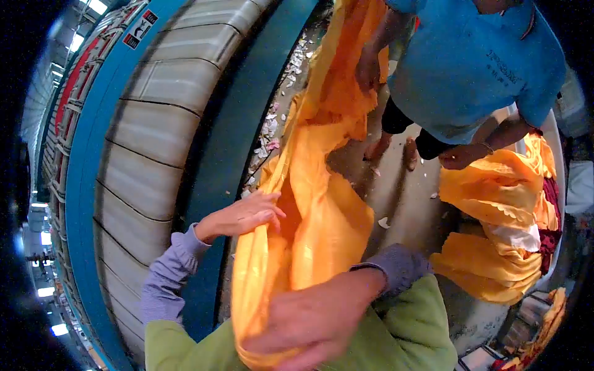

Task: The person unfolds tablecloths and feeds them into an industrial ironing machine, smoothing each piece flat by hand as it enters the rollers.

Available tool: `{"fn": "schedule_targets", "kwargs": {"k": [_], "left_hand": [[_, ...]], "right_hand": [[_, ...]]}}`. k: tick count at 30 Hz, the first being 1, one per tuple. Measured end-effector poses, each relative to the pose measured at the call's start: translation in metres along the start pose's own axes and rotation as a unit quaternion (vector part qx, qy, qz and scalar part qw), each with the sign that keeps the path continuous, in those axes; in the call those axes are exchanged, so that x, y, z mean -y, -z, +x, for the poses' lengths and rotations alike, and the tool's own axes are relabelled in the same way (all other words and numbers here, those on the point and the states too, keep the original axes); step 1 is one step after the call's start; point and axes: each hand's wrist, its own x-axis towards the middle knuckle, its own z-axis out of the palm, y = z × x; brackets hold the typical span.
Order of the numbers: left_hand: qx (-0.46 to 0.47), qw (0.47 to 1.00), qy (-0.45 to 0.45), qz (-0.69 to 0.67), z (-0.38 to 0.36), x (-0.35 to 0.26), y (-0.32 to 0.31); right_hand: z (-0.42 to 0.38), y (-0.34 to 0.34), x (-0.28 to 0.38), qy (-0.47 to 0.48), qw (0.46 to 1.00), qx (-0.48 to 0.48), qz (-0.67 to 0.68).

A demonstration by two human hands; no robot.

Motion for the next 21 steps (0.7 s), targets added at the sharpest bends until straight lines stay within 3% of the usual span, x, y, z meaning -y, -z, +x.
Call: {"fn": "schedule_targets", "kwargs": {"k": [2,3,4,5,6,7,8,9,10,12,14,17,19,20,21], "left_hand": [[-0.080,0.963,-0.106,0.235,0.014,0.045,0.003],[-0.195,0.929,-0.121,0.289,0.013,0.059,0.019],[-0.305,0.880,-0.187,0.313,0.002,0.070,0.041],[-0.328,0.901,-0.086,0.271,-0.018,0.075,0.066],[-0.404,0.844,-0.133,0.327,-0.035,0.093,0.083],[-0.422,0.860,-0.075,0.277,-0.063,0.092,0.104],[-0.505,0.811,-0.142,0.260,-0.077,0.077,0.120],[-0.502,0.849,-0.038,0.159,-0.104,0.046,0.137],[-0.528,0.828,-0.029,0.186,-0.120,0.021,0.157],[-0.478,0.797,-0.070,0.363,-0.138,-0.044,0.192],[-0.452,0.762,-0.075,0.458,-0.153,-0.076,0.207],[-0.449,0.748,-0.024,0.488,-0.184,-0.087,0.215],[-0.451,0.747,0.049,0.485,-0.212,-0.082,0.212],[-0.448,0.748,0.079,0.483,-0.222,-0.078,0.206],[-0.457,0.755,0.086,0.462,-0.228,-0.074,0.197]], "right_hand": [[-0.016,0.006,0.014,-0.008,1.000,-0.005,0.020],[-0.030,0.009,0.019,-0.041,0.999,-0.010,0.017],[-0.043,0.014,0.025,-0.075,0.997,-0.014,0.010],[-0.054,0.019,0.032,-0.119,0.992,-0.029,0.030],[-0.067,0.026,0.039,-0.162,0.985,-0.044,0.050],[-0.089,0.037,0.045,-0.238,0.969,-0.053,0.044],[-0.092,0.045,0.049,-0.320,0.938,-0.116,0.071],[-0.096,0.053,0.053,-0.391,0.895,-0.189,0.104],[-0.089,0.058,0.058,-0.457,0.818,-0.308,0.164],[-0.130,0.086,-0.005,-0.480,0.842,-0.215,0.124],[-0.155,0.110,-0.060,-0.587,0.806,-0.060,0.053],[-0.136,0.158,-0.084,-0.613,0.788,-0.031,0.036],[-0.114,0.211,-0.063,-0.469,0.845,-0.088,-0.241],[-0.111,0.246,-0.057,-0.371,0.829,-0.122,-0.400],[-0.089,0.275,-0.036,-0.407,0.768,-0.212,-0.446]]}}
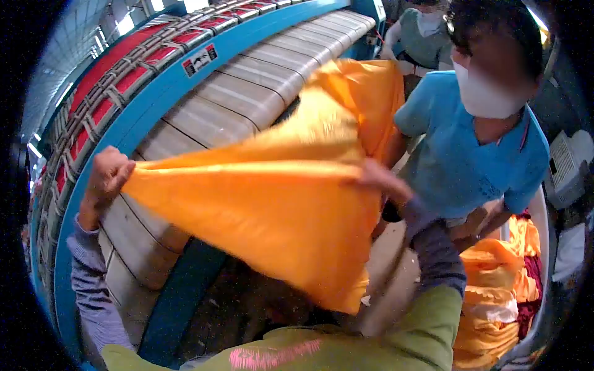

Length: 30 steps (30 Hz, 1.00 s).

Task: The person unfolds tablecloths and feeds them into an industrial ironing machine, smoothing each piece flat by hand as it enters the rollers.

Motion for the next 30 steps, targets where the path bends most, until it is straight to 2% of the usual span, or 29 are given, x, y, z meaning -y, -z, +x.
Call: {"fn": "schedule_targets", "kwargs": {"k": [1,2,3,5,8,11,13,17,21,23,26,30], "left_hand": [[0.003,1.000,0.018,-0.020,-0.011,-0.003,-0.003],[0.016,0.998,0.035,-0.048,-0.020,-0.007,-0.004],[0.030,0.995,0.054,-0.077,-0.028,-0.014,-0.006],[0.069,0.986,0.086,-0.129,-0.040,-0.032,-0.014],[0.086,0.976,0.088,-0.182,-0.062,-0.047,-0.034],[0.098,0.973,0.071,-0.196,-0.068,-0.060,-0.042],[0.092,0.974,0.047,-0.203,-0.065,-0.069,-0.045],[0.074,0.977,-0.016,-0.201,-0.053,-0.074,-0.061],[0.107,0.977,0.007,-0.184,-0.037,-0.083,-0.069],[0.115,0.974,0.016,-0.197,-0.027,-0.084,-0.077],[0.143,0.967,0.021,-0.211,-0.018,-0.082,-0.090],[0.145,0.965,-0.019,-0.218,-0.012,-0.085,-0.119]], "right_hand": [[0.024,0.034,0.009,-0.088,0.993,-0.081,-0.019],[0.041,0.060,0.010,0.022,0.968,-0.197,-0.154],[0.056,0.084,0.016,0.081,0.958,-0.236,-0.142],[0.061,0.107,0.068,0.011,0.936,-0.296,-0.188],[0.074,0.114,0.081,0.043,0.930,-0.280,-0.234],[0.075,0.115,0.076,0.017,0.933,-0.246,-0.263],[0.075,0.120,0.059,0.008,0.940,-0.213,-0.266],[0.068,0.129,0.016,-0.005,0.934,-0.208,-0.292],[0.050,0.139,0.004,-0.007,0.936,-0.190,-0.295],[0.046,0.138,0.002,-0.020,0.948,-0.199,-0.247],[0.044,0.145,-0.018,-0.081,0.947,-0.172,-0.259],[0.027,0.147,-0.023,-0.137,0.948,-0.121,-0.260]]}}
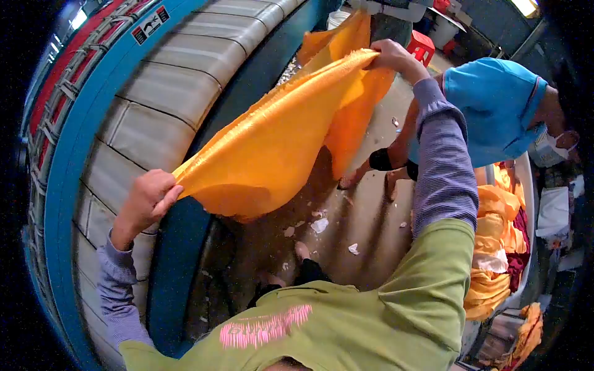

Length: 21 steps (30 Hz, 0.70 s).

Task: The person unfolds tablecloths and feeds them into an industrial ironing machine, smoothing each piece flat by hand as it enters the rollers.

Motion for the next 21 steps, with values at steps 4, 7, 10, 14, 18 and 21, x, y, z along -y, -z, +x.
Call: {"fn": "schedule_targets", "kwargs": {"k": [4,7,10,14,18,21], "left_hand": [[0.007,1.000,-0.020,0.007,0.017,-0.001,-0.018],[0.017,0.999,-0.034,-0.001,0.026,-0.003,-0.026],[0.028,0.999,-0.043,-0.013,0.029,-0.011,-0.030],[0.030,0.997,-0.057,-0.040,0.026,-0.028,-0.033],[0.092,0.985,-0.094,-0.114,0.025,-0.030,-0.031],[0.116,0.972,-0.146,-0.145,0.022,-0.020,-0.052]], "right_hand": [[-0.011,-0.008,-0.030,-0.027,0.998,0.054,0.006],[-0.014,-0.010,-0.044,-0.041,0.998,0.053,0.011],[-0.014,-0.006,-0.050,-0.040,0.999,0.034,0.004],[-0.014,-0.002,-0.053,-0.040,0.999,0.024,-0.001],[-0.009,0.002,-0.057,0.006,0.999,-0.031,-0.015],[-0.013,0.013,-0.043,0.055,0.992,-0.110,-0.018]]}}
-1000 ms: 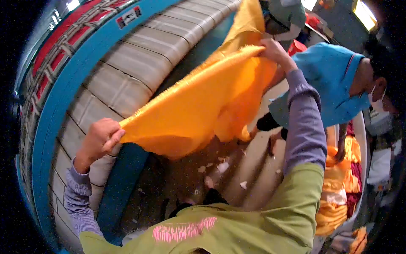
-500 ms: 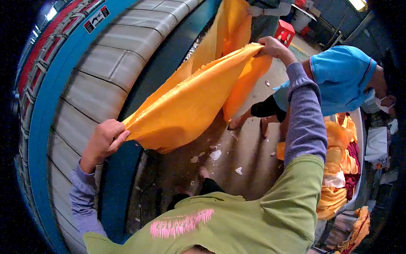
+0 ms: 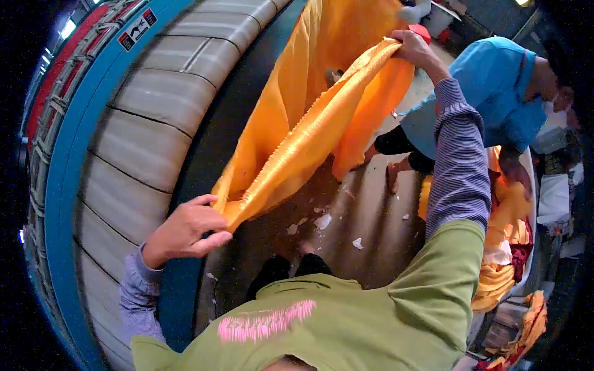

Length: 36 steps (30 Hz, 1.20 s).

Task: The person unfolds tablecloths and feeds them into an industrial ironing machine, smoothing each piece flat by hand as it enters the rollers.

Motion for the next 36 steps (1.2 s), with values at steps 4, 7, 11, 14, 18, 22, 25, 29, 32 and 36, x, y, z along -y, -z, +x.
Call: {"fn": "schedule_targets", "kwargs": {"k": [4,7,11,14,18,22,25,29,32,36], "left_hand": [[0.011,1.000,0.008,0.013,-0.001,0.044,-0.021],[0.027,0.996,0.066,0.049,-0.002,0.046,-0.011],[0.058,0.992,-0.018,-0.115,-0.008,0.003,0.024],[0.226,0.931,-0.070,-0.279,-0.010,-0.005,0.037],[0.259,0.942,0.016,-0.214,-0.032,0.037,-0.021],[0.103,0.972,0.115,-0.176,-0.058,0.064,-0.068],[0.122,0.962,0.215,-0.120,-0.060,0.093,-0.087],[0.170,0.926,0.314,-0.120,-0.084,0.161,-0.155],[0.130,0.945,0.301,-0.008,-0.099,0.157,-0.175],[0.082,0.935,0.342,0.042,-0.116,0.105,-0.128]], "right_hand": [[0.013,0.018,0.000,-0.040,0.996,-0.068,-0.033],[0.009,0.030,0.015,-0.030,0.992,-0.111,-0.056],[0.033,0.020,-0.021,0.047,0.996,-0.072,-0.027],[0.098,0.011,0.062,0.110,0.990,-0.067,-0.053],[0.154,0.007,0.065,0.116,0.990,-0.049,-0.057],[0.153,-0.015,0.044,0.071,0.992,0.012,-0.107],[0.142,-0.016,0.046,0.046,0.990,0.035,-0.132],[0.126,0.017,0.007,-0.024,0.988,-0.028,-0.147],[0.114,0.031,-0.043,-0.080,0.972,-0.118,-0.187],[0.124,0.012,-0.064,-0.055,0.984,0.069,-0.158]]}}
